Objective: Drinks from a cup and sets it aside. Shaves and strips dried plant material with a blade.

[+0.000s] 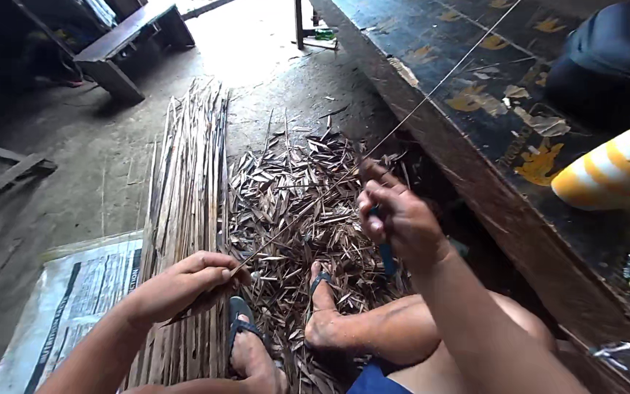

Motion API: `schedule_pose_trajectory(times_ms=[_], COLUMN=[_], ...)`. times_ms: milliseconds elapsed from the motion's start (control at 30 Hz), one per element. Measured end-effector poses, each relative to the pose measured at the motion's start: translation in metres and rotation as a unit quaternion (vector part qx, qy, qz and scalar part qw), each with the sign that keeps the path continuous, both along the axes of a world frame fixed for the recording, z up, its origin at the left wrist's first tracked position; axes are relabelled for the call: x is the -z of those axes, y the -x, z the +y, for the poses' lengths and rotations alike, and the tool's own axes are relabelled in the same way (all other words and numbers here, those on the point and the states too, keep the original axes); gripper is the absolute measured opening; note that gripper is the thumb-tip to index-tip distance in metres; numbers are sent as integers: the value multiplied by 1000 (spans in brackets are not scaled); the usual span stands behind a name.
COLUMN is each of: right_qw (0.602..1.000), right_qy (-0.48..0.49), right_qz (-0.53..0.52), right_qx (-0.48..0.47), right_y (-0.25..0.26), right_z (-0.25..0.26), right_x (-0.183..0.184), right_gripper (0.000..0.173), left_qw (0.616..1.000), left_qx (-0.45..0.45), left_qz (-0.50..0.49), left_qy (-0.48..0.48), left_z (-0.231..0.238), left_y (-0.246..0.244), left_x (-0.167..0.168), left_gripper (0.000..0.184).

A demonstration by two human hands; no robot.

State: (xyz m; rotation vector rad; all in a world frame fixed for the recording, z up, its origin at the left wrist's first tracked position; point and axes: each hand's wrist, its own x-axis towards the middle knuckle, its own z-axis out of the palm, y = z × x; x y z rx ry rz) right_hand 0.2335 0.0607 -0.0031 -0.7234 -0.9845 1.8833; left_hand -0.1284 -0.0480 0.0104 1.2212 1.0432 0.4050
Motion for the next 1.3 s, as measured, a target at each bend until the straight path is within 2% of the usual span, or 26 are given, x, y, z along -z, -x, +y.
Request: schedule_pose_trajectory(times_ms=[133, 200, 300, 467, 700, 933, 1133, 1300], right_qw=[991, 986, 985, 982, 984, 976, 989, 984], right_qy=[42, 38, 19, -17, -24, -90, -57, -5], right_qz=[62, 91, 101, 51, 43, -3, 30, 99], right_qx=[-112, -136, -138, -183, -170, -198, -136, -145], right_y=[38, 47, 43, 31, 41, 34, 31, 26], right_z=[-44, -59, -60, -45, -60, -56, -54, -55], right_x=[17, 24, 25, 20, 27, 22, 23, 27], right_gripper=[50, 50, 47, 47, 47, 46, 45, 41], left_qw=[998, 997, 994, 996, 997, 996, 991, 993], left_qx=[-6, 1, 22, 24, 10, 1, 2, 14], left_qz=[-44, -59, -89, -84, -76, -92, -136, -121], left_qy=[41, 53, 53, 21, 8, -9, 20, 0], left_z=[9, 13, 16, 16, 14, 15, 14, 16], left_y=[-26, -32, -32, -27, -42, -56, -67, -70], left_x=[-8, -8, -4, 0, -4, -9, -13, -8], left_gripper=[40, 41, 41, 38, 31, 28, 30, 38])
